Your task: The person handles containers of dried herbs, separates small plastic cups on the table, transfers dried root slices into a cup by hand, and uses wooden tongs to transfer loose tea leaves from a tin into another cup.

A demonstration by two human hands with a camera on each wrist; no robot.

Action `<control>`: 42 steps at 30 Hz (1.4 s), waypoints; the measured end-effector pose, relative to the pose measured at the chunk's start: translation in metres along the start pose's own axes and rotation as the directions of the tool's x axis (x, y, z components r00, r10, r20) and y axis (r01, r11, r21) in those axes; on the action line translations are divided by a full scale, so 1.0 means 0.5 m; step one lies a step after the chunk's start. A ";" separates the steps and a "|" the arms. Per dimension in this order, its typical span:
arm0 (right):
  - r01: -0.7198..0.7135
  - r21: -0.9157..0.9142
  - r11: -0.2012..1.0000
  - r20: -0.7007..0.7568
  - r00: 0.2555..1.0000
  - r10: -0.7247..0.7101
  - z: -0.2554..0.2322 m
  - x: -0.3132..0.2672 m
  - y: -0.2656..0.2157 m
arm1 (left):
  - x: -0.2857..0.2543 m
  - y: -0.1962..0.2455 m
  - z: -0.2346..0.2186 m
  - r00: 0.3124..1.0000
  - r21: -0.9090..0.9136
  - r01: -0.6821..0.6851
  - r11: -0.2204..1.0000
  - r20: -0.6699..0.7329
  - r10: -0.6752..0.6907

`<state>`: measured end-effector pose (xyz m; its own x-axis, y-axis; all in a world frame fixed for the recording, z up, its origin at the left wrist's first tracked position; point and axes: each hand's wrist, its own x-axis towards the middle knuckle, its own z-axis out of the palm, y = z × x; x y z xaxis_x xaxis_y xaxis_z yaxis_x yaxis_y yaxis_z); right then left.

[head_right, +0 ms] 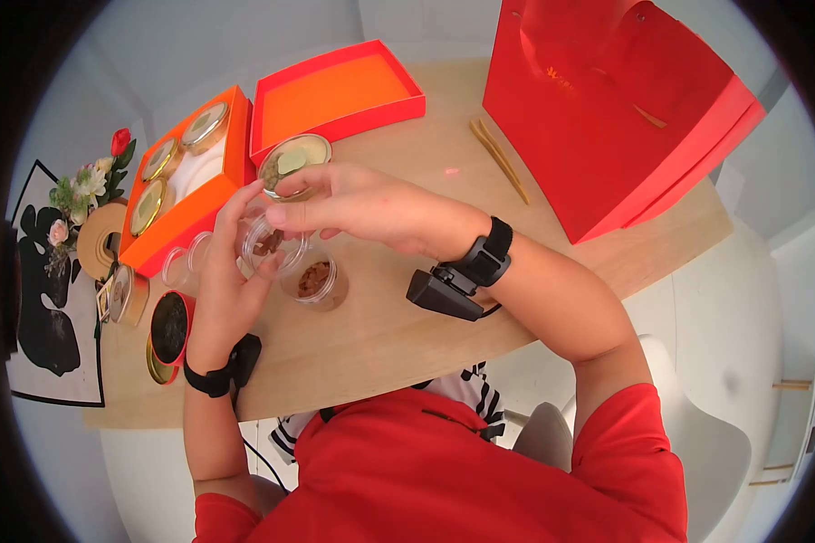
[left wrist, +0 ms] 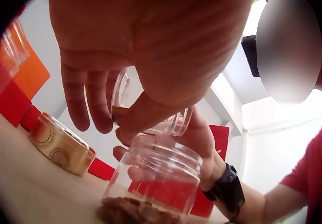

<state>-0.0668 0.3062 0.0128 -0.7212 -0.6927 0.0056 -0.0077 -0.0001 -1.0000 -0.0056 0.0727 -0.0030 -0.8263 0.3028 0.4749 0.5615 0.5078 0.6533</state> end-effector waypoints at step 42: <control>0.032 -0.018 0.999 0.108 0.994 -0.030 0.003 -0.020 -0.014 | 0.002 -0.024 -0.014 0.999 0.047 0.032 0.998 -0.037 -0.030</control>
<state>-0.0585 0.3124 0.0195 -0.6416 -0.7662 0.0353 -0.0432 -0.0099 -0.9990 -0.0128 0.0612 -0.0064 -0.8407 0.2572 0.4766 0.5323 0.5548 0.6394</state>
